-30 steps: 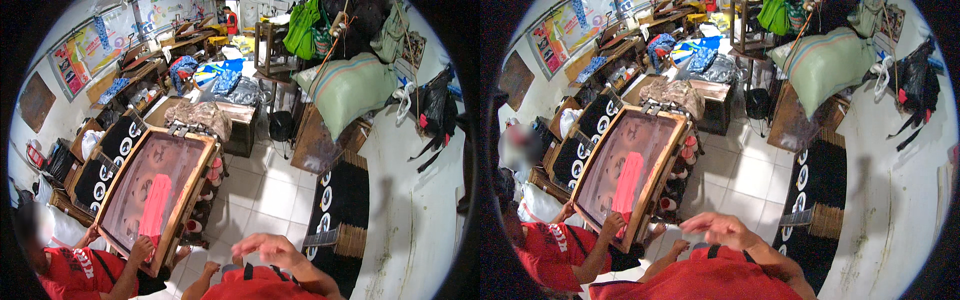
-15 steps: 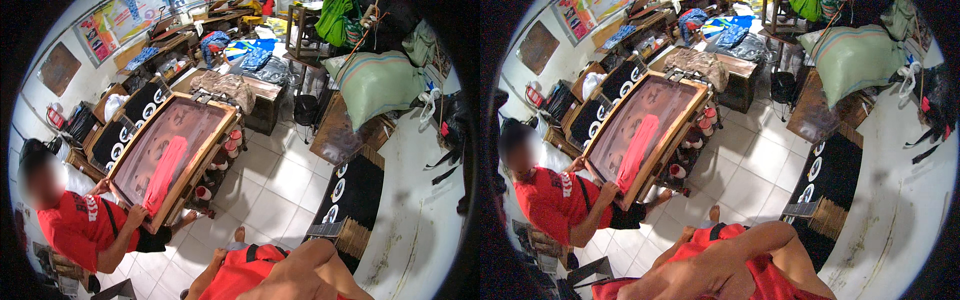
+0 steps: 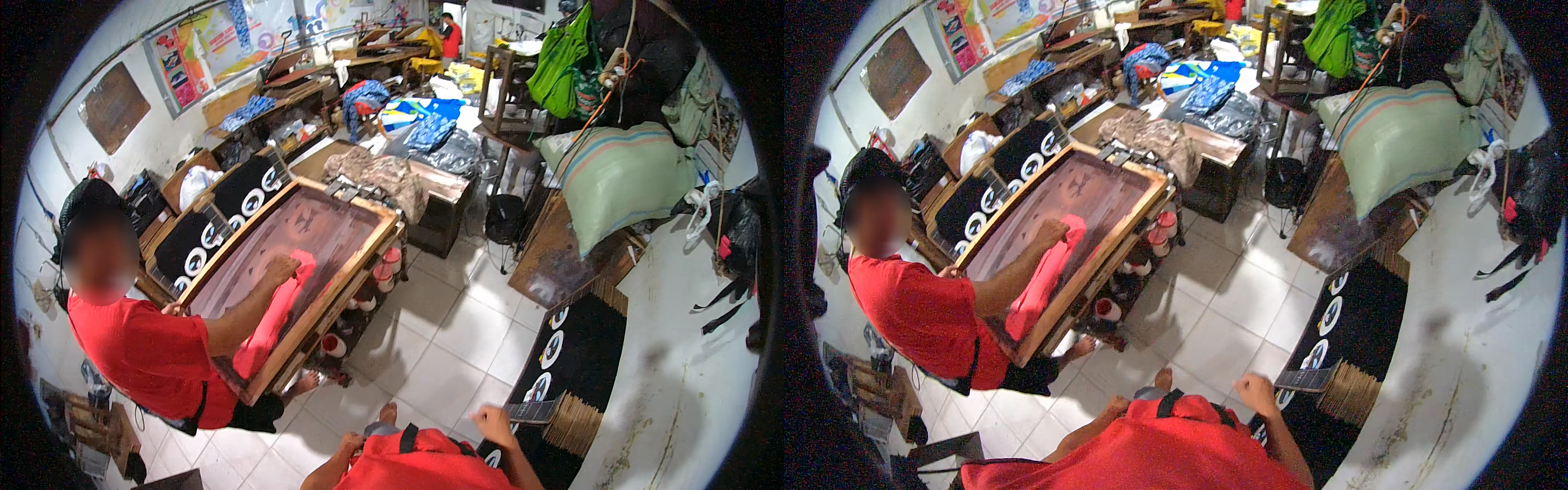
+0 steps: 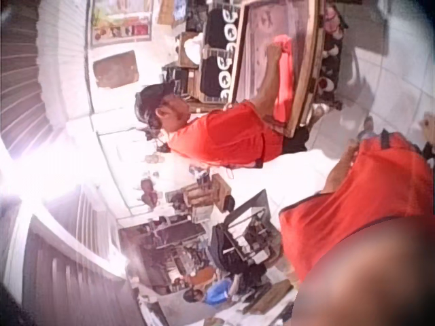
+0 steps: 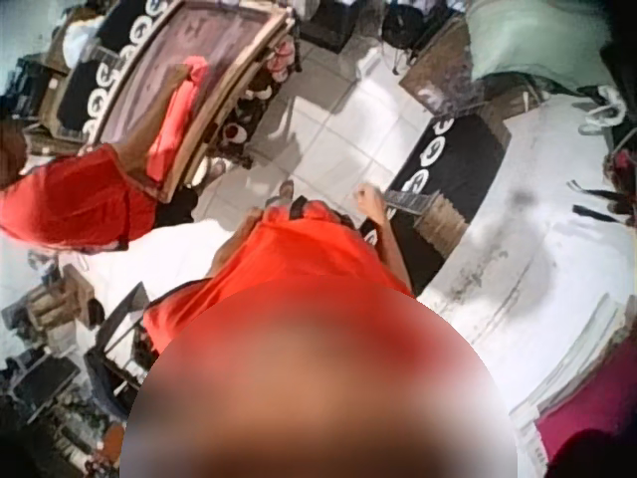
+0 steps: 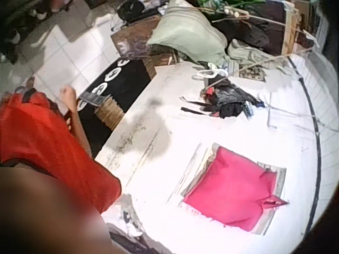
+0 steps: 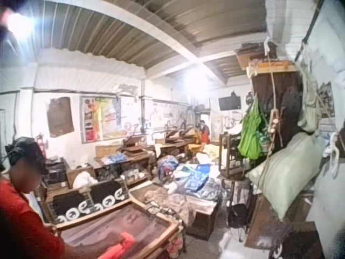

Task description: The person assists a coworker in a screen-printing operation by repeatedly picking up printed black fabric pieces from a table and placing them onto a stack. The coworker uses a squeegee to apply pink ink through a screen onto the fabric. The camera wearer handles the finished pieces one at a time.

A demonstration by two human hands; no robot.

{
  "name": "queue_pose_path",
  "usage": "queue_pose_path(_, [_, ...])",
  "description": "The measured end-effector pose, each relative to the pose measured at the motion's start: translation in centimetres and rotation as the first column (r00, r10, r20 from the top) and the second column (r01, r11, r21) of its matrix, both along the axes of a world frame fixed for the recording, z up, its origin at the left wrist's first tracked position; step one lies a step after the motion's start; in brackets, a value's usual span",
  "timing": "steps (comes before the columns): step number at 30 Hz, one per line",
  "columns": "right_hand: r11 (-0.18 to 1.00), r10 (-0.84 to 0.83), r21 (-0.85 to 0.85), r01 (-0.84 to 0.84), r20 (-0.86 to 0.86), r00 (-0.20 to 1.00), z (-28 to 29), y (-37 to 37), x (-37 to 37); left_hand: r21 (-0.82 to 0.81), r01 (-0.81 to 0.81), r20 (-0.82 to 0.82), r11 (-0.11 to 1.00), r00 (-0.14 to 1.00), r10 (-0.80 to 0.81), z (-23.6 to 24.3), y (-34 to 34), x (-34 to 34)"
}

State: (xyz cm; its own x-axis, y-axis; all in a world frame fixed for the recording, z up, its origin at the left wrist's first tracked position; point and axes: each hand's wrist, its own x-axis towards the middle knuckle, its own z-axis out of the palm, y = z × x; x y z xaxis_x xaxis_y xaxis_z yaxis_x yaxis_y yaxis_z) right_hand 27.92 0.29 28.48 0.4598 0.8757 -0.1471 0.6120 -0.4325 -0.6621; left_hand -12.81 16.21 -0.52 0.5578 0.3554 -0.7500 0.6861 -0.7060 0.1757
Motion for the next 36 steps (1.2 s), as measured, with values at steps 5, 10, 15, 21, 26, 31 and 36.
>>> queue_pose_path(5, [0.889, -0.436, -0.322, 0.325, -0.385, 0.813, -18.6, -11.7, -1.6, -0.246, -0.454, 0.135, 0.856, 0.859, 0.494, -0.2, 4.3, 3.2])
queue_pose_path(10, [0.811, -0.413, -0.513, 0.280, -0.164, 0.896, -25.8, -17.1, -4.6, -0.644, -0.693, 0.009, 0.324, 0.417, 0.909, 1.5, 7.3, 7.9])
queue_pose_path(15, [0.783, -0.474, -0.541, 0.306, -0.201, 0.858, -27.0, -15.9, -5.3, -0.507, -0.450, 0.262, 0.735, 0.731, 0.629, 2.9, 8.2, 11.0])
queue_pose_path(21, [0.890, -0.272, -0.410, 0.200, -0.125, 0.954, -31.0, -14.6, -3.4, -0.064, 0.010, 0.201, 0.998, 0.980, 0.003, 4.0, 6.6, 10.4])
queue_pose_path(26, [0.892, -0.388, -0.361, 0.272, -0.303, 0.870, -30.0, -11.0, 0.4, 0.097, 0.311, 0.469, 0.945, 0.823, -0.319, 2.6, 7.1, 7.4])
queue_pose_path(31, [0.735, -0.679, -0.506, 0.452, -0.548, 0.489, -23.9, -8.5, 1.3, -0.450, -0.615, 0.106, 0.648, 0.683, 0.722, 2.0, 5.5, 6.4])
queue_pose_path(36, [0.780, -0.573, -0.542, 0.313, -0.417, 0.706, -20.2, -7.5, 0.4, -0.387, -0.892, 0.127, 0.235, 0.202, 0.971, 5.3, 6.9, 0.8])
